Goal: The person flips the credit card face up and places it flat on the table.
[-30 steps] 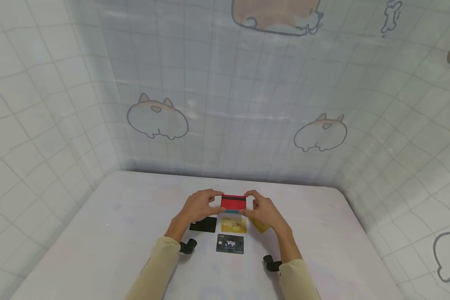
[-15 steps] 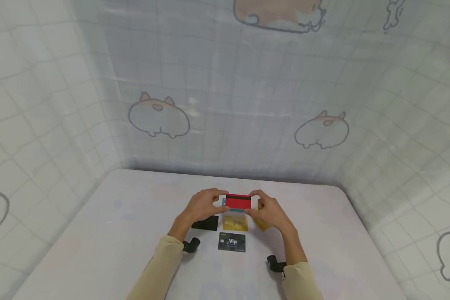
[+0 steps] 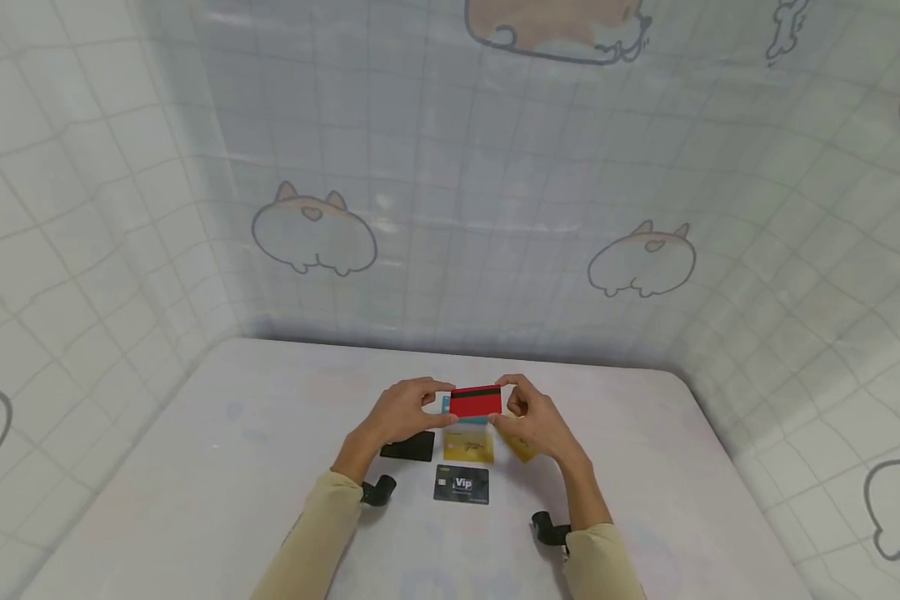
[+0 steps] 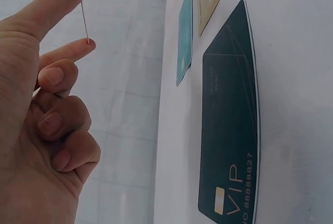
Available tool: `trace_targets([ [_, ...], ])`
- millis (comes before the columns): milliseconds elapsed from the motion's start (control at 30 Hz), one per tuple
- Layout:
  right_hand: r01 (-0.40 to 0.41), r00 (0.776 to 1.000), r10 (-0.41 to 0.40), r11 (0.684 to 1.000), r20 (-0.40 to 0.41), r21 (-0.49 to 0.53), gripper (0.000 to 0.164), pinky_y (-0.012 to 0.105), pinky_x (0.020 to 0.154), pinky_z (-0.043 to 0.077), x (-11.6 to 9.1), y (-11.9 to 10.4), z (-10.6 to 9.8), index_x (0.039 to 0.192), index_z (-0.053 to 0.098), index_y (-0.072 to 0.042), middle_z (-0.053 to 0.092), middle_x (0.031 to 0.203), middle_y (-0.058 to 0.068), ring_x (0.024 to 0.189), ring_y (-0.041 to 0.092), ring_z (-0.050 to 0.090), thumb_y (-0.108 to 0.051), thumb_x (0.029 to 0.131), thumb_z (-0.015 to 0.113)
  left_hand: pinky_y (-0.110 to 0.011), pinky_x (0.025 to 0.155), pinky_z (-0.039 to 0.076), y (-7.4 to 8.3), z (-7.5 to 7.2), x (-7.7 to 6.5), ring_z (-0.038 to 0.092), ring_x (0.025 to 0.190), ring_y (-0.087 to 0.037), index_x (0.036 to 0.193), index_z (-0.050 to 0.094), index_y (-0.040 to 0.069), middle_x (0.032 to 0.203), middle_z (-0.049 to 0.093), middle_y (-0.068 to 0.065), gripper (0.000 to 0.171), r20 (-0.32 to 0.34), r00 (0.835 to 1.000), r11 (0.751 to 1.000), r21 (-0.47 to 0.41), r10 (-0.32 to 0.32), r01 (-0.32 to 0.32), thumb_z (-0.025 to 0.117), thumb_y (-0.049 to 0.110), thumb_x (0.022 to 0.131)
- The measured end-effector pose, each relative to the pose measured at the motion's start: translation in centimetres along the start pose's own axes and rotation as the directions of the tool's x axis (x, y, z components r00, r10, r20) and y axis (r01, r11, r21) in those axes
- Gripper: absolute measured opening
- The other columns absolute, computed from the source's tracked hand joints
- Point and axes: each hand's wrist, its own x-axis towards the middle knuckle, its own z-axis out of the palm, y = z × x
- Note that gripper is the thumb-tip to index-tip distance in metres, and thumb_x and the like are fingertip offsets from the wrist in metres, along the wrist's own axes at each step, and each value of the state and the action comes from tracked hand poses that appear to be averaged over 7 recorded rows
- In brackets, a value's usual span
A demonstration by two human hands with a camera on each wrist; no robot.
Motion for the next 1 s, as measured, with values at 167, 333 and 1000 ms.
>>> trace_targets([
  [167, 0.021, 0.999, -0.021, 1.0, -0.027, 0.02, 0.049, 0.03, 0.063, 0.039, -0.1, -0.1, 0.1, 0.125, 0.053, -0.037, 0.045, 0.078, 0.001, 0.069, 0.014, 0.043, -0.033, 0.084, 0.08, -0.03, 0.06, 0.037, 0.0, 0.0, -0.1, 0.049, 0.076, -0.014, 0.13, 0.068, 0.028, 0.09, 0.062, -0.014, 0.058, -0.005, 1.0, 1.0, -0.011, 0.014, -0.014, 0.078, 0.057, 0.081],
  [333, 0.055, 0.998, -0.053, 0.997, -0.039, 0.058, 0.05, 0.029, 0.065, 0.039, -0.2, -0.4, 0.6, 0.127, 0.052, -0.032, 0.051, 0.089, 0.016, 0.074, 0.017, 0.044, -0.031, 0.086, 0.08, -0.028, 0.056, 0.033, 0.0, -0.5, -0.2, 0.046, 0.069, -0.012, 0.129, 0.069, 0.03, 0.077, 0.052, -0.001, 0.058, -0.016, 1.0, 1.0, 0.004, 0.015, -0.015, 0.079, 0.058, 0.08],
  [1000, 0.144, 0.989, -0.148, 0.974, 0.012, 0.176, 0.056, 0.048, 0.096, 0.048, 0.0, -1.3, 1.5, 0.133, 0.043, -0.027, 0.06, 0.138, -0.012, 0.124, 0.015, 0.055, -0.026, 0.089, 0.077, -0.029, 0.057, 0.033, 0.1, -0.8, -0.7, 0.046, 0.07, -0.012, 0.129, 0.069, 0.03, 0.075, 0.048, 0.005, 0.056, 0.002, 0.999, 0.999, -0.005, 0.034, -0.034, 0.079, 0.055, 0.08],
])
